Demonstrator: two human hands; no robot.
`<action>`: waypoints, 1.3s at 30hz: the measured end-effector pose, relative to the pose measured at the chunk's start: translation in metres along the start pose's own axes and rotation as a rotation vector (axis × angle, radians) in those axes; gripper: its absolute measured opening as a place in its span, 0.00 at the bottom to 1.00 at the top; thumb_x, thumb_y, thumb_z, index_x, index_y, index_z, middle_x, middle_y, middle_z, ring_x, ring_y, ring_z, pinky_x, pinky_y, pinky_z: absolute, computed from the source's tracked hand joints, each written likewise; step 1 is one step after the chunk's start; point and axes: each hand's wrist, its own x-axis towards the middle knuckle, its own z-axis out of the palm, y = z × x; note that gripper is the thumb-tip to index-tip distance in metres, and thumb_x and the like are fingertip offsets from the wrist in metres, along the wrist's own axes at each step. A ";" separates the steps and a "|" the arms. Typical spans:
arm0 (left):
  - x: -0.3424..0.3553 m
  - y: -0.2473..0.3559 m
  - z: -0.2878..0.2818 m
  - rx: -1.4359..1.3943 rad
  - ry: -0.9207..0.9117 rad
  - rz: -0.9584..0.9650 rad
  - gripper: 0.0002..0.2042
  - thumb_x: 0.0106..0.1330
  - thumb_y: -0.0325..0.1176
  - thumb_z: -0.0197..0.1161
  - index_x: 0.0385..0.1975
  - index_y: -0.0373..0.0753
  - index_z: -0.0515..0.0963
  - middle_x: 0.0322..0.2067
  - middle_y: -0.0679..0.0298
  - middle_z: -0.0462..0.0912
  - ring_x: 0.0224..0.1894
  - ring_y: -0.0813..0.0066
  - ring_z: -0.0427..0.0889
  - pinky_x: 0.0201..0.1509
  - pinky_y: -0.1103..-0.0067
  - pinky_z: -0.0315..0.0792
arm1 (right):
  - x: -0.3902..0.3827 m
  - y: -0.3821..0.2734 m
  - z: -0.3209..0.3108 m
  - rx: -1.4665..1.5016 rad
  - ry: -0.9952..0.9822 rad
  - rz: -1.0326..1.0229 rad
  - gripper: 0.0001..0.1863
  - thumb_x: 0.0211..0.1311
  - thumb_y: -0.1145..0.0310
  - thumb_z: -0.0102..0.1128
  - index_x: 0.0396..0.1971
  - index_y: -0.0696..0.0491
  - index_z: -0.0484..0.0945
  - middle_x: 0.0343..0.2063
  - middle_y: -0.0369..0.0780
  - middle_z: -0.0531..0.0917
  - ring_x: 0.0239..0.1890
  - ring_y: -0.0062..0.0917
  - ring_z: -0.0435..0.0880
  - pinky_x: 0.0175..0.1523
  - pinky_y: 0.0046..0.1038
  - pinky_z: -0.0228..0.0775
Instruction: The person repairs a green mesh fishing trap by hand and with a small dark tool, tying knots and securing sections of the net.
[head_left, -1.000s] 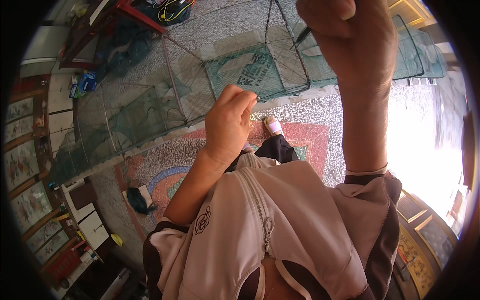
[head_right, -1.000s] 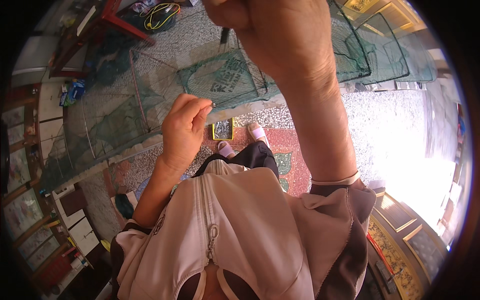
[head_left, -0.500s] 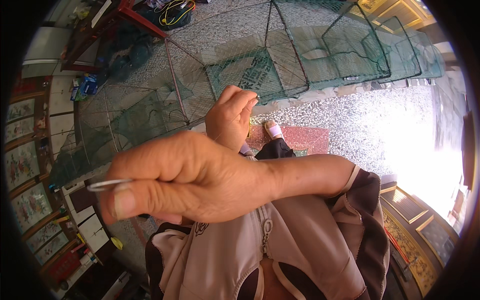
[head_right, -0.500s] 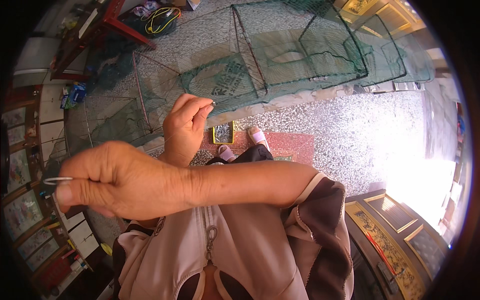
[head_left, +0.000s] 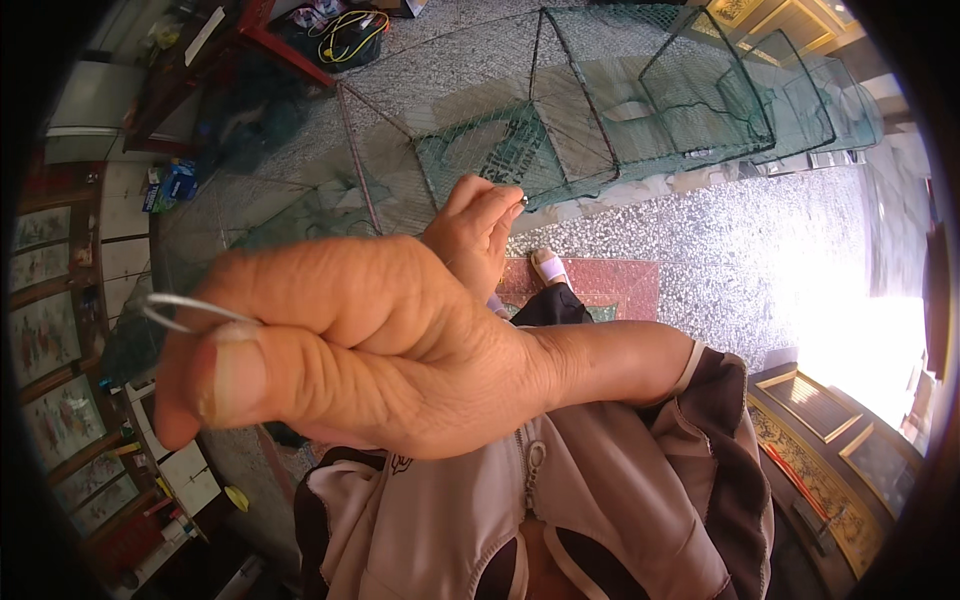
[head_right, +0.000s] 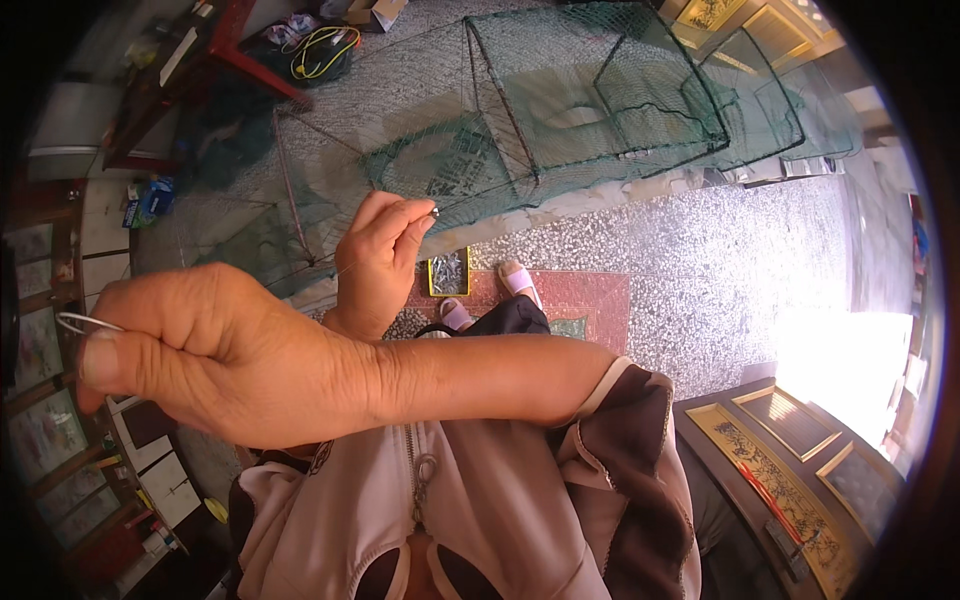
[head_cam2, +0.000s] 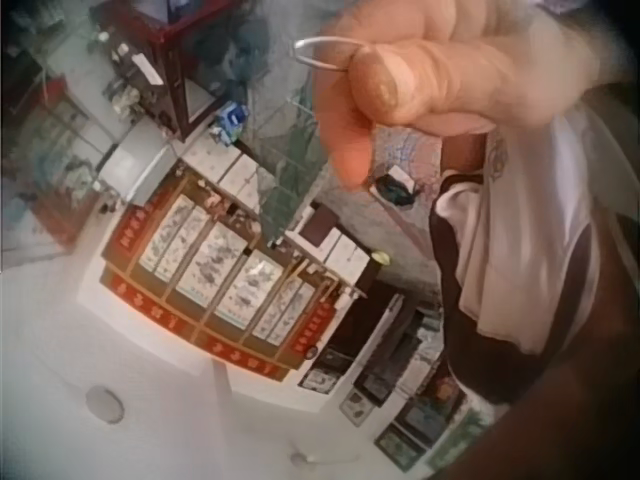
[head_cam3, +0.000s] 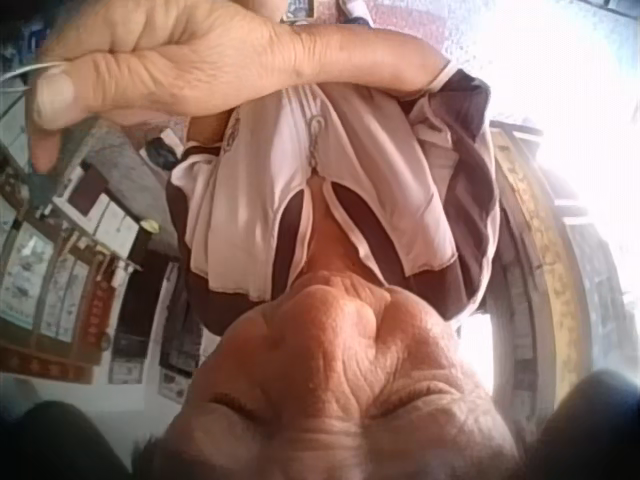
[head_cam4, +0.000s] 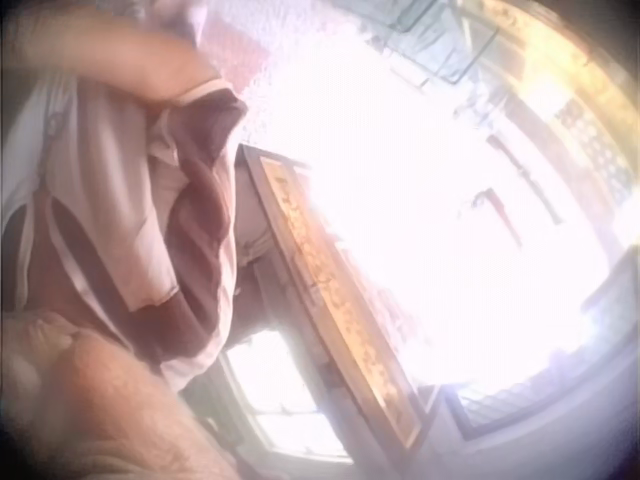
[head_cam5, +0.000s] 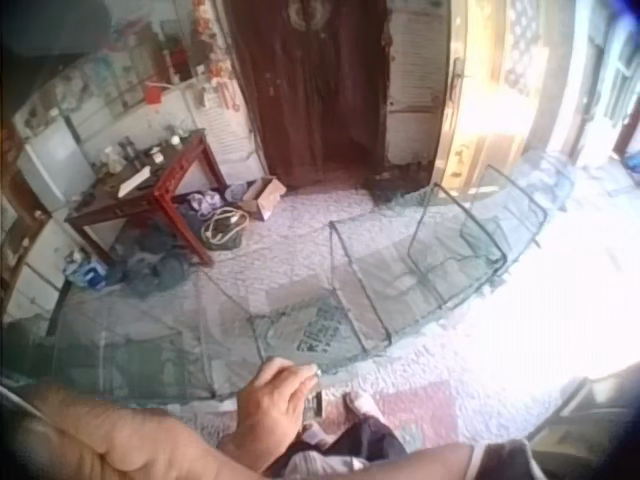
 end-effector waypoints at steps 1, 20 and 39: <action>-0.001 -0.001 0.000 0.004 -0.003 0.039 0.06 0.59 0.22 0.63 0.35 0.35 0.79 0.28 0.61 0.76 0.25 0.70 0.76 0.28 0.79 0.69 | 0.002 -0.006 -0.002 -0.022 -0.010 0.009 0.17 0.69 0.59 0.50 0.30 0.56 0.78 0.19 0.31 0.75 0.24 0.12 0.71 0.30 0.17 0.65; 0.012 -0.008 -0.010 0.061 -0.148 0.029 0.10 0.52 0.19 0.59 0.32 0.37 0.69 0.26 0.59 0.72 0.28 0.54 0.75 0.29 0.69 0.69 | -0.073 -0.092 -0.104 -2.063 -0.041 -0.196 0.10 0.42 0.71 0.70 0.28 0.49 0.81 0.25 0.33 0.77 0.29 0.26 0.75 0.33 0.27 0.68; 0.013 -0.018 -0.007 0.042 -0.179 -0.051 0.05 0.68 0.28 0.52 0.33 0.34 0.72 0.28 0.62 0.75 0.19 0.76 0.77 0.18 0.81 0.70 | -0.112 -0.025 -0.157 -1.973 0.462 0.037 0.08 0.52 0.68 0.65 0.32 0.50 0.77 0.25 0.38 0.79 0.25 0.34 0.81 0.27 0.31 0.72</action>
